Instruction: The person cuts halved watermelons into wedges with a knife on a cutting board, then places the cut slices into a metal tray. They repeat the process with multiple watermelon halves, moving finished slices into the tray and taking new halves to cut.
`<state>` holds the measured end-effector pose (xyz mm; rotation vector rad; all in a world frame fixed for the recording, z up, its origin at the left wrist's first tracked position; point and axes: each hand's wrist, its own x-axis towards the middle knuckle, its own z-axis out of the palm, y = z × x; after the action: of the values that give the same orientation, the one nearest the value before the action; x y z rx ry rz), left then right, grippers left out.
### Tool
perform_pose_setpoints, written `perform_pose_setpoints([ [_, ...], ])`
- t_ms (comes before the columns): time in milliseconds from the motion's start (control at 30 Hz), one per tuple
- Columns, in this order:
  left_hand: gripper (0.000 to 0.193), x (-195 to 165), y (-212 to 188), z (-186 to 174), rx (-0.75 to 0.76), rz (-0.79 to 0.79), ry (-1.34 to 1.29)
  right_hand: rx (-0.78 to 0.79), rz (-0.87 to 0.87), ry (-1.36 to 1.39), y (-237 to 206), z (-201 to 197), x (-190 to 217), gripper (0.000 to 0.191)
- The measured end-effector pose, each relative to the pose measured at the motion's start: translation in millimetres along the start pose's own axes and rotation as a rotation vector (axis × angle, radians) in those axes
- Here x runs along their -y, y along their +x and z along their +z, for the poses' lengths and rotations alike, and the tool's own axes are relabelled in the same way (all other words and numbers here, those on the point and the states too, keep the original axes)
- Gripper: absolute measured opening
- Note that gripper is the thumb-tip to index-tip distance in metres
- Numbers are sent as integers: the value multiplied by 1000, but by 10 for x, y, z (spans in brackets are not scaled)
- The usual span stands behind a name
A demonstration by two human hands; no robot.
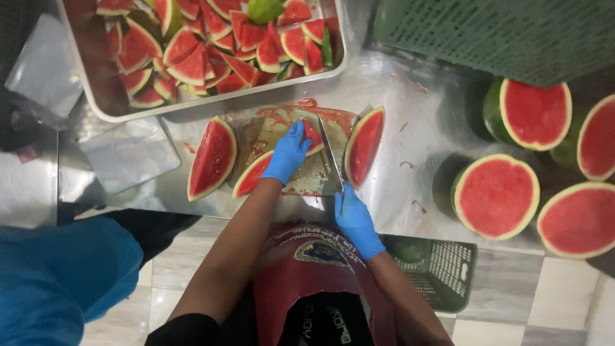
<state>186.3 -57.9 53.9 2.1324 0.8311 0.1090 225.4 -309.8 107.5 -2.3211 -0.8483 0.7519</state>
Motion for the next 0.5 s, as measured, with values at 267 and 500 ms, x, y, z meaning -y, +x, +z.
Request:
perform_pose_setpoints([
  [267,57,7,-11,-38,-119,73,-80,20,-59,-91,116,123,-15,33],
  [500,56,81,-7,5,-86,13,-104,12,-63,-179,134,220,-79,30],
])
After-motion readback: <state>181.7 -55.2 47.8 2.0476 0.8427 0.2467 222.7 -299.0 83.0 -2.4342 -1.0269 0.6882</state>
